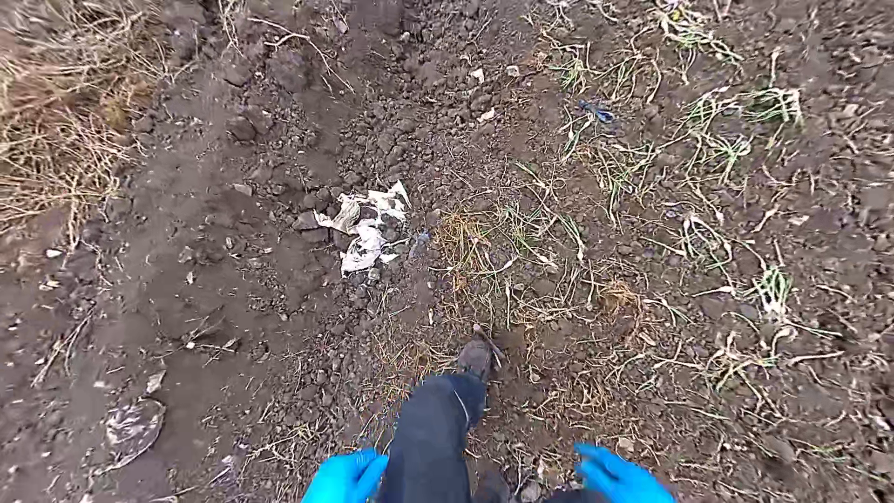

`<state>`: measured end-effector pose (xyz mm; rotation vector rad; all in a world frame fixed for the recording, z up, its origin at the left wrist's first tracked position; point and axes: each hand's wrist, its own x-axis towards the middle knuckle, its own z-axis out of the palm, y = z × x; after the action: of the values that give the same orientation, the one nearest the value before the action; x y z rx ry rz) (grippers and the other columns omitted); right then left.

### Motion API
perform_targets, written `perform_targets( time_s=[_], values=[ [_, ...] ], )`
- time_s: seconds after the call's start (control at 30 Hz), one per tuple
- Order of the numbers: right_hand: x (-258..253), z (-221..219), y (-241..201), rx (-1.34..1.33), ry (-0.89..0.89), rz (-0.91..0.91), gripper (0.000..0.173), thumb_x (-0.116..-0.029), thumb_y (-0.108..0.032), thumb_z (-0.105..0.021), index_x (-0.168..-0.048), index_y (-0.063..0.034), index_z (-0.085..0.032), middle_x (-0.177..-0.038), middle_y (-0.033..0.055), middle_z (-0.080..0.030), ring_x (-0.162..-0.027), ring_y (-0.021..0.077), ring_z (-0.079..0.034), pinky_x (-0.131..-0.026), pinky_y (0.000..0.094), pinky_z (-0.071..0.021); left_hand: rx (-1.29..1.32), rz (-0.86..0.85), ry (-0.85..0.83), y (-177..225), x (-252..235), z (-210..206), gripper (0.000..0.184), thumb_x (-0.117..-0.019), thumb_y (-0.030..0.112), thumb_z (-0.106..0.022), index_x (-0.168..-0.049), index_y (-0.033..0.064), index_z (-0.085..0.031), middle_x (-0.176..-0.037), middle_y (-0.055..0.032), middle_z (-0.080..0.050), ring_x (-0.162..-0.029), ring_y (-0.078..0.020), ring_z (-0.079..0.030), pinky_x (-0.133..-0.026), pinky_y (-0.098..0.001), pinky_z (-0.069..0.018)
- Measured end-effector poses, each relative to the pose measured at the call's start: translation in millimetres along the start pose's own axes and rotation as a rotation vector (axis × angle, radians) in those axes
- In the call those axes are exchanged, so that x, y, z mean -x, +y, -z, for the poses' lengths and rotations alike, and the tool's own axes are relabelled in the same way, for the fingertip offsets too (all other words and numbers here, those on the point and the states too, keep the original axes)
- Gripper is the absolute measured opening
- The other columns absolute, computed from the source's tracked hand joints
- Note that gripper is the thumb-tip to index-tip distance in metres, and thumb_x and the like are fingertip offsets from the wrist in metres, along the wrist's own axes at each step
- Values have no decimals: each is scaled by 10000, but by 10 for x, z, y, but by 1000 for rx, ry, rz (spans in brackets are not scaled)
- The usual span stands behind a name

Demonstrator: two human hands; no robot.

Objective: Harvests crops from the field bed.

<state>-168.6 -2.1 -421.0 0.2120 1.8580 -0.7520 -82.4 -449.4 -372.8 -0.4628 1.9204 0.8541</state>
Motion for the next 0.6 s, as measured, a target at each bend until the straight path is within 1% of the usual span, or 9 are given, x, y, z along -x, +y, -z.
perform_targets(
  time_s=[0.03,0.07,0.13,0.2,0.3,0.37,0.47,0.53,0.6],
  values=[
    [-523,-35,138,41,-51,33,540,-1049,-394,-528,-1494,-88,-517,-1255,118,-709,-1130,249,-699,-1025,486,-542,-37,42,74,-159,-385,-64,505,-1082,455,-418,-956,66,-715,-836,-104,-732,-792,-261,-726,-784,-529,-580],
    [-1039,-75,122,85,-76,59,603,-1027,-423,-562,-1538,-117,-466,-1305,90,-688,-1168,226,-682,-1046,466,-532,-77,80,94,-236,-799,-69,483,-1085,442,-407,-1026,73,-713,-905,-114,-732,-869,-270,-722,-839,-532,-564],
    [-2048,-155,-130,216,-45,111,701,-994,-477,-598,-1577,-140,-404,-1395,81,-630,-1250,222,-629,-1087,456,-497,-130,99,102,-286,-1717,-20,420,-1093,369,-431,-1245,87,-703,-1141,-136,-733,-1079,-284,-703,-1000,-527,-525],
    [-2740,-387,-214,389,18,139,771,-971,-531,-610,-1590,-132,-379,-1460,133,-567,-1319,295,-569,-1106,529,-452,-195,94,88,-392,-2484,-157,398,-1088,330,-484,-1381,120,-654,-1318,-113,-690,-1213,-274,-664,-1088,-518,-488],
    [-3517,-760,-198,597,136,176,838,-955,-529,-631,-1622,-138,-310,-1491,191,-515,-1330,371,-541,-1066,573,-454,-265,25,163,-649,-3568,-420,444,-1076,323,-511,-1481,156,-575,-1420,-97,-633,-1260,-259,-641,-1099,-517,-486],
    [-3912,-976,-107,656,205,213,782,-971,-455,-635,-1609,-118,-333,-1413,215,-560,-1254,393,-587,-1006,576,-491,-243,49,204,-858,-4224,-537,447,-1074,308,-502,-1484,141,-568,-1415,-110,-635,-1288,-275,-625,-1111,-535,-472],
    [-4333,-1148,60,592,317,240,629,-1017,-376,-591,-1562,-110,-423,-1325,245,-616,-1157,415,-646,-946,595,-522,-186,133,265,-1295,-5032,-605,385,-1075,280,-499,-1392,113,-640,-1342,-151,-674,-1272,-327,-633,-1088,-587,-476],
    [-4469,-1179,86,537,333,217,573,-1027,-431,-566,-1497,-107,-505,-1289,216,-639,-1078,395,-685,-900,586,-550,-137,202,315,-1564,-5393,-625,365,-1074,273,-489,-1333,92,-673,-1285,-174,-694,-1244,-360,-642,-1062,-616,-480],
    [-4571,-1130,106,486,329,208,554,-1019,-498,-559,-1408,-103,-579,-1170,170,-709,-1017,360,-714,-868,568,-561,-67,211,394,-1557,-5652,-612,362,-1083,270,-469,-1303,88,-692,-1251,-179,-708,-1222,-367,-653,-1049,-623,-483]
  ],
)
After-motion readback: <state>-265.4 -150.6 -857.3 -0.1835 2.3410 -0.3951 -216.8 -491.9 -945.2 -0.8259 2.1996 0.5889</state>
